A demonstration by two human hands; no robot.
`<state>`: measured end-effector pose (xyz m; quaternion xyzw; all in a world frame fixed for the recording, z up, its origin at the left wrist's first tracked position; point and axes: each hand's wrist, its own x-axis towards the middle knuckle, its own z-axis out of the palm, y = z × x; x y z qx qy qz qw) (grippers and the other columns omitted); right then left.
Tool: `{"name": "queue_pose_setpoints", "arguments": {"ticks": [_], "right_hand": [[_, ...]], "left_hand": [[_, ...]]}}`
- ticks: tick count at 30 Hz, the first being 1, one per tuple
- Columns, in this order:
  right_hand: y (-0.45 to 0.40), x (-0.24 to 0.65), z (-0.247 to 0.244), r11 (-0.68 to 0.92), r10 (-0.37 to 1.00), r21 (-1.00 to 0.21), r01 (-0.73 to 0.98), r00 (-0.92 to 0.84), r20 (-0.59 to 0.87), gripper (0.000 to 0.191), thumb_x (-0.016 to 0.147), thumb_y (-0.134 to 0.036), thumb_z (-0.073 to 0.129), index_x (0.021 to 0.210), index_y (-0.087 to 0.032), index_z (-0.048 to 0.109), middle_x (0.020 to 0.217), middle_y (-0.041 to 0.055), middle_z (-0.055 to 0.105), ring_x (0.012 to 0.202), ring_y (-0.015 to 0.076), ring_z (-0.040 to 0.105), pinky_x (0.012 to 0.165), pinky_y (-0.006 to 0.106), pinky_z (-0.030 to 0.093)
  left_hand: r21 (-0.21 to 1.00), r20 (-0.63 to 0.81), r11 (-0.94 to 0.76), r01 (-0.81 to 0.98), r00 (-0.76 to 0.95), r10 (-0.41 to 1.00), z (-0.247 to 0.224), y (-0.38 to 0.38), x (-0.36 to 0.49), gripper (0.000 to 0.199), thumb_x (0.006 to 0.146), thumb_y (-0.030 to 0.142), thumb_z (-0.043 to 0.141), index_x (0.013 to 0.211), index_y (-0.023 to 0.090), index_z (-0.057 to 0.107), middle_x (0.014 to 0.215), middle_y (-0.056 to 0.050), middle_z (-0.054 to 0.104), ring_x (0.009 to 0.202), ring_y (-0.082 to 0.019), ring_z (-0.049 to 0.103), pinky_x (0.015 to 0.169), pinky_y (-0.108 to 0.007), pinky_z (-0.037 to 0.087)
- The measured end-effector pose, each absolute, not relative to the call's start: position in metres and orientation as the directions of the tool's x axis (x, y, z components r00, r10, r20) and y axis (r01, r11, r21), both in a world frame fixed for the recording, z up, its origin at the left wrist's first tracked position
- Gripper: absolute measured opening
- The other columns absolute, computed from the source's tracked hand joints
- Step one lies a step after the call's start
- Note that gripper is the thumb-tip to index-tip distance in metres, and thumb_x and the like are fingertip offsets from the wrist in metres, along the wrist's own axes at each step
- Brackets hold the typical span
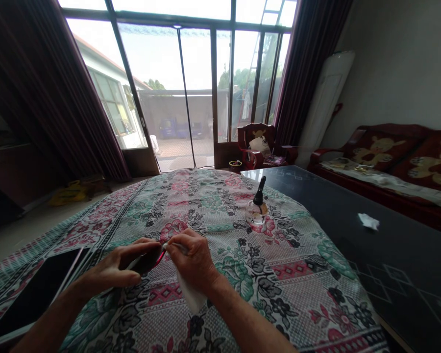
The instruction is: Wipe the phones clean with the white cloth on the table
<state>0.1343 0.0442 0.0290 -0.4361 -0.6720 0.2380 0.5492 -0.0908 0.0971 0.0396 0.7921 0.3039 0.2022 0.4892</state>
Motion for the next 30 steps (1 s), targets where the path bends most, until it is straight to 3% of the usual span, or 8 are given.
{"name": "queue_pose_setpoints", "arguments": {"ticks": [6, 15, 22, 30], "right_hand": [[0.045, 0.134, 0.028, 0.467, 0.856, -0.812, 0.35, 0.051, 0.514, 0.012, 0.082, -0.02, 0.058, 0.075, -0.021, 0.068, 0.074, 0.0011, 0.061, 0.072, 0.0131, 0.057, 0.07, 0.027, 0.045], [0.048, 0.132, 0.03, 0.425, 0.869, -0.843, 0.331, 0.112, 0.482, 0.011, 0.08, -0.023, 0.059, 0.075, -0.022, 0.069, 0.075, 0.0016, 0.062, 0.071, 0.0138, 0.057, 0.069, 0.028, 0.045], [0.05, 0.132, 0.03, 0.379, 0.885, -0.865, 0.331, 0.145, 0.443, 0.011, 0.078, -0.023, 0.06, 0.074, -0.022, 0.07, 0.073, 0.0014, 0.062, 0.07, 0.0138, 0.056, 0.069, 0.029, 0.045], [0.047, 0.13, 0.034, 0.422, 0.878, -0.862, 0.28, 0.113, 0.466, 0.012, 0.08, -0.026, 0.059, 0.076, -0.021, 0.07, 0.075, 0.0012, 0.062, 0.071, 0.0136, 0.057, 0.069, 0.028, 0.045]], "left_hand": [[0.908, 0.003, -0.308, 0.285, 0.73, 0.684, 0.041, 0.095, -0.088, 0.06, 0.065, 0.029, 0.066, 0.124, 0.025, 0.058, 0.132, -0.005, 0.054, 0.122, -0.031, 0.047, 0.105, -0.045, 0.035], [0.979, 0.001, -0.149, 0.139, 0.728, 0.685, 0.045, 0.089, -0.083, 0.06, 0.066, 0.04, 0.068, 0.122, 0.02, 0.06, 0.135, -0.006, 0.053, 0.124, -0.034, 0.045, 0.107, -0.048, 0.033], [0.986, -0.036, -0.088, 0.14, 0.701, 0.712, 0.047, 0.087, -0.08, 0.053, 0.071, 0.041, 0.066, 0.121, 0.024, 0.061, 0.13, -0.004, 0.059, 0.125, -0.032, 0.046, 0.108, -0.047, 0.031], [0.978, -0.019, -0.13, 0.161, 0.694, 0.719, 0.047, 0.089, -0.08, 0.054, 0.071, 0.039, 0.068, 0.121, 0.023, 0.061, 0.127, -0.005, 0.061, 0.123, -0.032, 0.047, 0.107, -0.047, 0.032]]}}
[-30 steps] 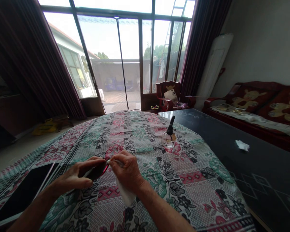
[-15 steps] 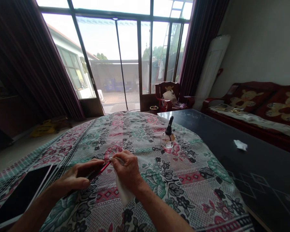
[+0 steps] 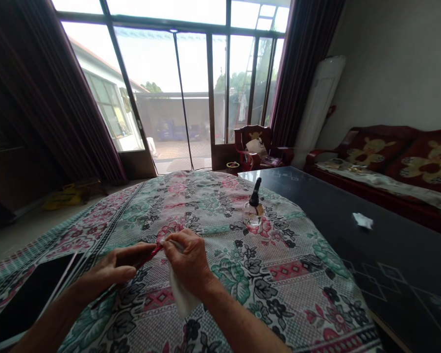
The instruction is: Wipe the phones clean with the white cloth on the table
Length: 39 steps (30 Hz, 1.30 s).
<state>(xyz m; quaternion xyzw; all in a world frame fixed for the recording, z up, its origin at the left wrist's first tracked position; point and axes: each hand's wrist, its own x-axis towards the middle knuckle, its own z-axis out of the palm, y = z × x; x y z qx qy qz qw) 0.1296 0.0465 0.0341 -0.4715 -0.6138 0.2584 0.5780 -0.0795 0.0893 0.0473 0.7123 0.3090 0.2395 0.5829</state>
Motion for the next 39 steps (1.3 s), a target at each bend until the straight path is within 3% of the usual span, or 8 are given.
{"name": "queue_pose_setpoints", "arguments": {"ticks": [6, 17, 27, 33, 39], "right_hand": [[0.051, 0.134, 0.03, 0.359, 0.894, -0.891, 0.277, 0.171, 0.414, 0.015, 0.08, -0.028, 0.059, 0.076, -0.021, 0.071, 0.074, 0.002, 0.063, 0.07, 0.014, 0.056, 0.07, 0.029, 0.045], [0.042, 0.127, 0.042, 0.413, 0.868, -0.863, 0.292, 0.16, 0.47, 0.015, 0.083, -0.027, 0.057, 0.076, -0.02, 0.069, 0.074, 0.0017, 0.06, 0.072, 0.0141, 0.056, 0.069, 0.029, 0.045], [0.028, 0.106, 0.049, 0.516, 0.812, -0.833, 0.199, 0.195, 0.55, 0.01, 0.082, -0.024, 0.06, 0.076, -0.019, 0.066, 0.078, 0.0017, 0.061, 0.074, 0.0135, 0.057, 0.07, 0.026, 0.046], [0.033, 0.108, 0.041, 0.415, 0.82, -0.898, 0.147, 0.367, 0.439, 0.013, 0.083, -0.03, 0.06, 0.079, -0.018, 0.064, 0.076, 0.0009, 0.06, 0.071, 0.0137, 0.054, 0.067, 0.025, 0.044], [0.033, 0.105, 0.034, 0.357, 0.873, -0.934, 0.027, 0.344, 0.344, 0.016, 0.08, -0.033, 0.061, 0.078, -0.017, 0.063, 0.071, -0.0005, 0.057, 0.064, 0.0124, 0.05, 0.06, 0.023, 0.041]], "left_hand": [[0.982, 0.005, -0.14, 0.129, 0.719, 0.695, 0.044, 0.09, -0.08, 0.056, 0.069, 0.037, 0.07, 0.122, 0.023, 0.061, 0.13, -0.004, 0.058, 0.123, -0.033, 0.047, 0.106, -0.046, 0.034], [0.98, 0.02, -0.146, 0.132, 0.671, 0.741, 0.044, 0.09, -0.075, 0.052, 0.073, 0.037, 0.068, 0.123, 0.023, 0.059, 0.128, -0.003, 0.06, 0.122, -0.03, 0.049, 0.107, -0.044, 0.033], [0.987, 0.019, -0.101, 0.127, 0.528, 0.849, 0.037, 0.09, -0.071, 0.052, 0.073, 0.039, 0.068, 0.121, 0.019, 0.061, 0.117, -0.007, 0.066, 0.115, -0.031, 0.055, 0.103, -0.043, 0.038], [0.987, 0.062, -0.129, 0.095, 0.516, 0.854, 0.04, 0.086, -0.063, 0.05, 0.074, 0.038, 0.068, 0.121, 0.02, 0.061, 0.122, -0.006, 0.063, 0.117, -0.031, 0.053, 0.102, -0.042, 0.039], [0.947, 0.163, -0.276, 0.165, 0.494, 0.854, 0.039, 0.085, -0.058, 0.046, 0.073, 0.032, 0.07, 0.118, 0.021, 0.062, 0.12, -0.007, 0.061, 0.11, -0.029, 0.055, 0.098, -0.04, 0.043]]}}
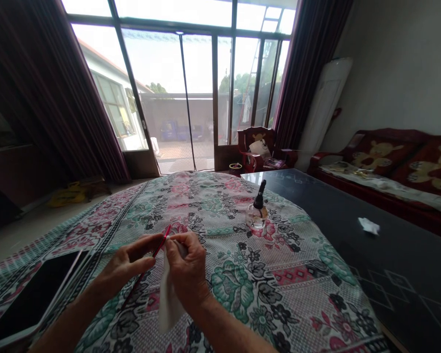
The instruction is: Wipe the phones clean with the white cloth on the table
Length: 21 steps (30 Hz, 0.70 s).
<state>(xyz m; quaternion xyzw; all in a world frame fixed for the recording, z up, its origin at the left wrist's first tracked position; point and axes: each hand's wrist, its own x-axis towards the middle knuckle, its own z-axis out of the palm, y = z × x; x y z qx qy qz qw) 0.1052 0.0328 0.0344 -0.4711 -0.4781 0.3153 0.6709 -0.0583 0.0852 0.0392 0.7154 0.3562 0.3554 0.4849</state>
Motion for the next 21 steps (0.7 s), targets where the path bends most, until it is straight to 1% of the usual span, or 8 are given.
{"name": "queue_pose_setpoints", "arguments": {"ticks": [4, 9, 15, 21], "right_hand": [[0.0335, 0.1026, 0.0293, 0.337, 0.905, -0.941, -0.031, 0.288, 0.314, 0.019, 0.079, -0.034, 0.063, 0.075, -0.016, 0.063, 0.067, -0.0013, 0.055, 0.063, 0.0116, 0.047, 0.059, 0.023, 0.039], [0.0372, 0.107, 0.0272, 0.323, 0.91, -0.945, -0.042, 0.288, 0.298, 0.021, 0.079, -0.036, 0.063, 0.079, -0.016, 0.064, 0.068, -0.0006, 0.057, 0.061, 0.0115, 0.047, 0.058, 0.024, 0.039], [0.0285, 0.1004, 0.0304, 0.322, 0.916, -0.947, -0.016, 0.257, 0.307, 0.016, 0.078, -0.033, 0.063, 0.074, -0.017, 0.065, 0.068, -0.0004, 0.058, 0.064, 0.0124, 0.049, 0.061, 0.024, 0.04], [0.0324, 0.1028, 0.0277, 0.278, 0.939, -0.951, -0.135, 0.249, 0.239, 0.023, 0.078, -0.039, 0.064, 0.077, -0.016, 0.065, 0.067, -0.0004, 0.056, 0.061, 0.0114, 0.047, 0.057, 0.024, 0.039]], "left_hand": [[0.915, 0.225, -0.351, 0.199, 0.47, 0.854, 0.0366, 0.0867, -0.0588, 0.047, 0.073, 0.029, 0.071, 0.119, 0.024, 0.06, 0.121, -0.005, 0.059, 0.111, -0.027, 0.055, 0.097, -0.037, 0.043], [0.942, 0.21, -0.309, 0.131, 0.488, 0.847, 0.0316, 0.0898, -0.0595, 0.055, 0.072, 0.03, 0.073, 0.125, 0.026, 0.056, 0.127, -0.005, 0.055, 0.115, -0.027, 0.053, 0.101, -0.039, 0.041], [0.929, 0.224, -0.336, 0.155, 0.489, 0.843, 0.0335, 0.0892, -0.0609, 0.05, 0.073, 0.028, 0.072, 0.121, 0.025, 0.059, 0.122, -0.005, 0.057, 0.113, -0.028, 0.053, 0.1, -0.042, 0.042], [0.937, 0.226, -0.328, 0.116, 0.515, 0.827, 0.0355, 0.0872, -0.0595, 0.049, 0.073, 0.029, 0.071, 0.12, 0.026, 0.059, 0.121, -0.005, 0.056, 0.112, -0.027, 0.053, 0.098, -0.04, 0.042]]}}
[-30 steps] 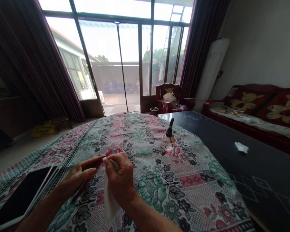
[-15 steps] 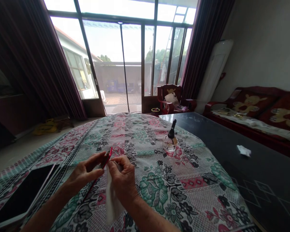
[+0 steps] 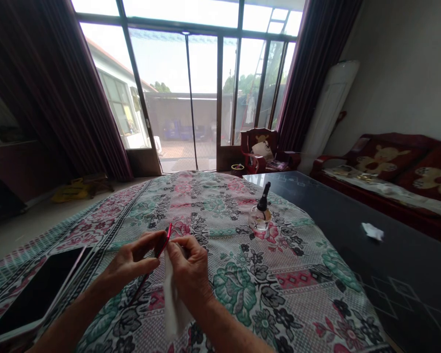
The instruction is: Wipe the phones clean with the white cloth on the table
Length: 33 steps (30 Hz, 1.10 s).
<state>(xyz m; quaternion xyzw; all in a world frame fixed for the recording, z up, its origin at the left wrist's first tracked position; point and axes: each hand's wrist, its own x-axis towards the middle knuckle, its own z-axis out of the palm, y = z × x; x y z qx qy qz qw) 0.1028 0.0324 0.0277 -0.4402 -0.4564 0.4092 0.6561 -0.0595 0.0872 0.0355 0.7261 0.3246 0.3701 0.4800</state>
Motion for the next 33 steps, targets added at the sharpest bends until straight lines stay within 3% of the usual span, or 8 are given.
{"name": "queue_pose_setpoints", "arguments": {"ticks": [20, 27, 33], "right_hand": [[0.0301, 0.1019, 0.0277, 0.243, 0.959, -0.945, -0.219, 0.199, 0.201, 0.024, 0.078, -0.04, 0.065, 0.076, -0.015, 0.064, 0.065, -0.0014, 0.055, 0.059, 0.0101, 0.044, 0.054, 0.022, 0.036], [0.035, 0.1047, 0.0268, 0.204, 0.965, -0.91, -0.36, 0.229, 0.126, 0.025, 0.073, -0.039, 0.07, 0.076, -0.015, 0.064, 0.065, -0.0022, 0.056, 0.057, 0.0086, 0.043, 0.054, 0.021, 0.035], [0.0295, 0.0986, 0.0269, 0.12, 0.987, -0.903, -0.413, 0.144, 0.065, 0.028, 0.07, -0.041, 0.072, 0.075, -0.015, 0.065, 0.065, -0.0015, 0.057, 0.056, 0.009, 0.044, 0.052, 0.021, 0.034]], "left_hand": [[0.936, 0.206, -0.322, 0.142, 0.52, 0.829, 0.0398, 0.084, -0.0598, 0.05, 0.073, 0.029, 0.069, 0.122, 0.022, 0.058, 0.116, -0.007, 0.058, 0.11, -0.029, 0.053, 0.098, -0.042, 0.042], [0.921, 0.236, -0.367, 0.131, 0.562, 0.792, 0.0395, 0.0839, -0.0559, 0.052, 0.07, 0.025, 0.07, 0.121, 0.022, 0.059, 0.116, -0.006, 0.057, 0.114, -0.03, 0.05, 0.102, -0.041, 0.038], [0.922, 0.234, -0.362, 0.138, 0.547, 0.804, 0.0392, 0.0849, -0.0581, 0.051, 0.073, 0.027, 0.068, 0.122, 0.021, 0.058, 0.116, -0.007, 0.056, 0.111, -0.029, 0.052, 0.099, -0.04, 0.041]]}}
